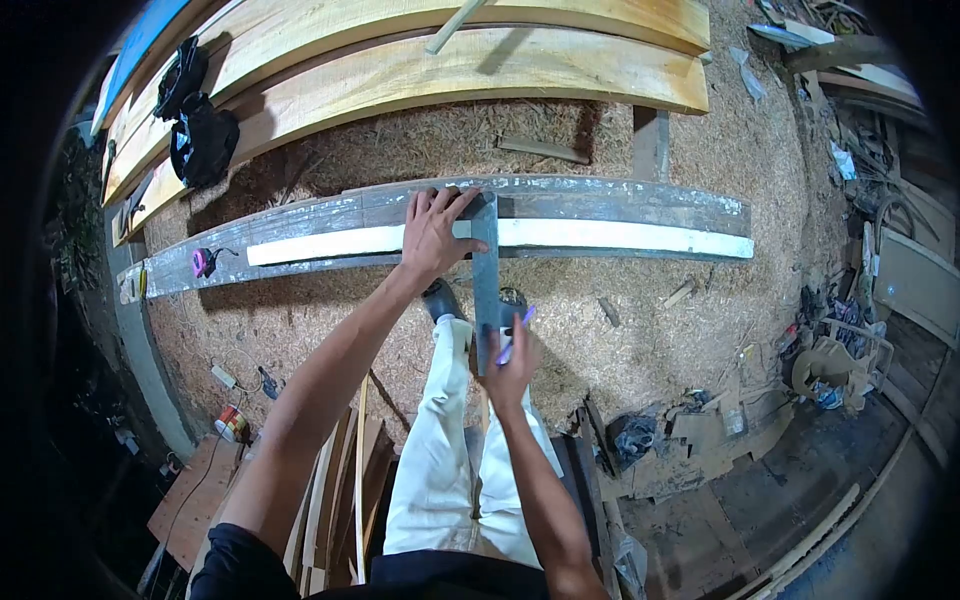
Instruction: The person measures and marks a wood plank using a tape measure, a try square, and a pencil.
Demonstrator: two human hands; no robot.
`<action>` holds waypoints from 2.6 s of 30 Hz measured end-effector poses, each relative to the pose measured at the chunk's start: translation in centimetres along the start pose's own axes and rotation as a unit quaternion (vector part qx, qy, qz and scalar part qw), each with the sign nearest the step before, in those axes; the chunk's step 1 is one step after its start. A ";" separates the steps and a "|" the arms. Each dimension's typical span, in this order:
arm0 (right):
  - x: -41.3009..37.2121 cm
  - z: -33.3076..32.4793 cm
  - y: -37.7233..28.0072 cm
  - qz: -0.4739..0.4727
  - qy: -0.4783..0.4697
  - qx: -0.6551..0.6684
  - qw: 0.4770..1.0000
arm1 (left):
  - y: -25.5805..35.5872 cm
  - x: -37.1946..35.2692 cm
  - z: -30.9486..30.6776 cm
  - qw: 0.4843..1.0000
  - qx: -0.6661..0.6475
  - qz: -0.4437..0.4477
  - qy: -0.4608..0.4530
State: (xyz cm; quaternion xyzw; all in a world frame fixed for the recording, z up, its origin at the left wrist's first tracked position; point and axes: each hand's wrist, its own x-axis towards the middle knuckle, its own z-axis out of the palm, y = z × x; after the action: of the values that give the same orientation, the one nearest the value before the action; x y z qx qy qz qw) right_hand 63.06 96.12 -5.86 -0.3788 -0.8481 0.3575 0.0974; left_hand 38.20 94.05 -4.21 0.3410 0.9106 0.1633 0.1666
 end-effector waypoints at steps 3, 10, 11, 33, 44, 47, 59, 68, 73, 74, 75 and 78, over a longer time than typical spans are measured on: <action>3.8 -3.2 -1.1 0.087 0.011 0.088 0.992 | -0.1 -0.1 0.1 1.000 -0.006 0.007 0.006; 12.1 -3.4 -4.3 0.060 -0.038 0.256 0.964 | 0.0 -0.1 0.1 1.000 0.003 0.007 0.010; 12.7 -2.9 -4.4 0.034 -0.024 0.263 0.964 | 0.0 -0.1 0.0 1.000 0.006 0.004 0.004; 12.5 -3.1 -4.4 -0.029 -0.093 0.154 0.983 | 0.1 0.0 0.0 1.000 -0.011 0.004 0.020; 0.7 -3.6 1.6 0.123 -0.145 0.066 0.979 | 0.2 0.0 -0.6 1.000 -0.021 -0.007 -0.007; 1.0 -2.4 0.0 0.144 -0.174 0.107 0.968 | 0.2 0.0 -0.9 1.000 -0.018 -0.003 -0.004; 2.0 0.0 -2.2 0.016 -0.060 0.083 0.995 | 0.7 -0.5 -3.3 1.000 -0.023 0.013 -0.003; -1.3 -12.0 -5.9 -0.004 -0.187 0.076 0.979 | -2.2 -13.7 -7.6 0.996 -0.083 -0.007 0.012; -2.2 -16.2 -7.1 -0.102 -0.296 0.045 0.949 | -1.7 -23.4 -9.8 0.973 -0.203 -0.095 -0.058; -1.2 -16.4 -7.6 -0.122 -0.323 0.034 0.938 | -1.4 -24.2 -10.8 0.970 -0.188 -0.132 -0.073; -0.2 -16.6 -8.9 -0.136 -0.315 0.033 0.939 | -1.5 -24.6 -12.2 0.966 -0.172 -0.170 -0.090; 0.1 -17.0 -11.6 -0.166 -0.363 0.011 0.917 | -4.4 -27.3 -10.6 0.953 -0.229 -0.193 -0.036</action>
State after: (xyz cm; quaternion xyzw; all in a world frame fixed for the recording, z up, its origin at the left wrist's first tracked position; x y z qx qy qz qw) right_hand 63.74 99.99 14.39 -0.0758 -0.8718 0.4583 -0.1555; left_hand 50.79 70.53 8.69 0.1168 0.8906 0.3202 0.3011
